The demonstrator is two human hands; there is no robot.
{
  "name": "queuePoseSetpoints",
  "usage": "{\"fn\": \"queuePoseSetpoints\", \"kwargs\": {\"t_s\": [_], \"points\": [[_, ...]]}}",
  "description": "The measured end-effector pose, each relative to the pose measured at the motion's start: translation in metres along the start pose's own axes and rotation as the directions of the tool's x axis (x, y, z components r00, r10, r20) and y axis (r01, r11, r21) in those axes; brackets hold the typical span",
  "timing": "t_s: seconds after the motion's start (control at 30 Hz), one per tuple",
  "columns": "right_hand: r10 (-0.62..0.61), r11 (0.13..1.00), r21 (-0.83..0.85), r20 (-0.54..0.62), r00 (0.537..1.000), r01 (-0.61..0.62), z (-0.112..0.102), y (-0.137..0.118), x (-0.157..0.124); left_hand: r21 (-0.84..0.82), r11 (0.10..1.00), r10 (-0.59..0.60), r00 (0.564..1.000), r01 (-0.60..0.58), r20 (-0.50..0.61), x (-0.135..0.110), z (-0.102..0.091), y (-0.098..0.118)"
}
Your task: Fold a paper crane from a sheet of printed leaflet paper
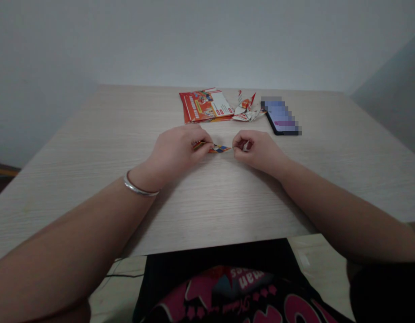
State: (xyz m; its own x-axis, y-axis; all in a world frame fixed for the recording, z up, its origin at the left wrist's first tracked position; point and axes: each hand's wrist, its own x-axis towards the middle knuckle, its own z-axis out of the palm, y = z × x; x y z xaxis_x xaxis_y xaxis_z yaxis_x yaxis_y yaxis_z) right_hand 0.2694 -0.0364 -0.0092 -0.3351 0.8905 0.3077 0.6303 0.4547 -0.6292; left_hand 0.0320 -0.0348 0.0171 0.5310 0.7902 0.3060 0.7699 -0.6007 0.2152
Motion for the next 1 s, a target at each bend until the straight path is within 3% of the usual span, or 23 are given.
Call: {"fn": "queuePoseSetpoints", "kwargs": {"t_s": [0.43,0.63,0.83,1.0], "points": [[-0.028,0.999,-0.034,-0.068,0.997,0.025,-0.012,0.020,-0.001,-0.020,1.000,-0.005,0.999,0.004,-0.043,0.003,-0.008,-0.016],[0.005,1.000,-0.022,-0.107,0.994,-0.008,-0.020,0.034,0.001,-0.058,0.997,-0.052,0.991,0.045,-0.125,0.005,-0.004,-0.024],[-0.123,0.992,0.019,-0.094,0.988,0.126,-0.015,0.031,0.000,-0.076,0.997,-0.016,0.992,0.007,-0.123,0.005,0.000,-0.020],[-0.112,0.993,0.013,-0.142,0.983,0.115,-0.009,0.028,0.002,-0.097,0.995,0.008,0.989,-0.023,-0.148,0.004,0.000,-0.019]]}}
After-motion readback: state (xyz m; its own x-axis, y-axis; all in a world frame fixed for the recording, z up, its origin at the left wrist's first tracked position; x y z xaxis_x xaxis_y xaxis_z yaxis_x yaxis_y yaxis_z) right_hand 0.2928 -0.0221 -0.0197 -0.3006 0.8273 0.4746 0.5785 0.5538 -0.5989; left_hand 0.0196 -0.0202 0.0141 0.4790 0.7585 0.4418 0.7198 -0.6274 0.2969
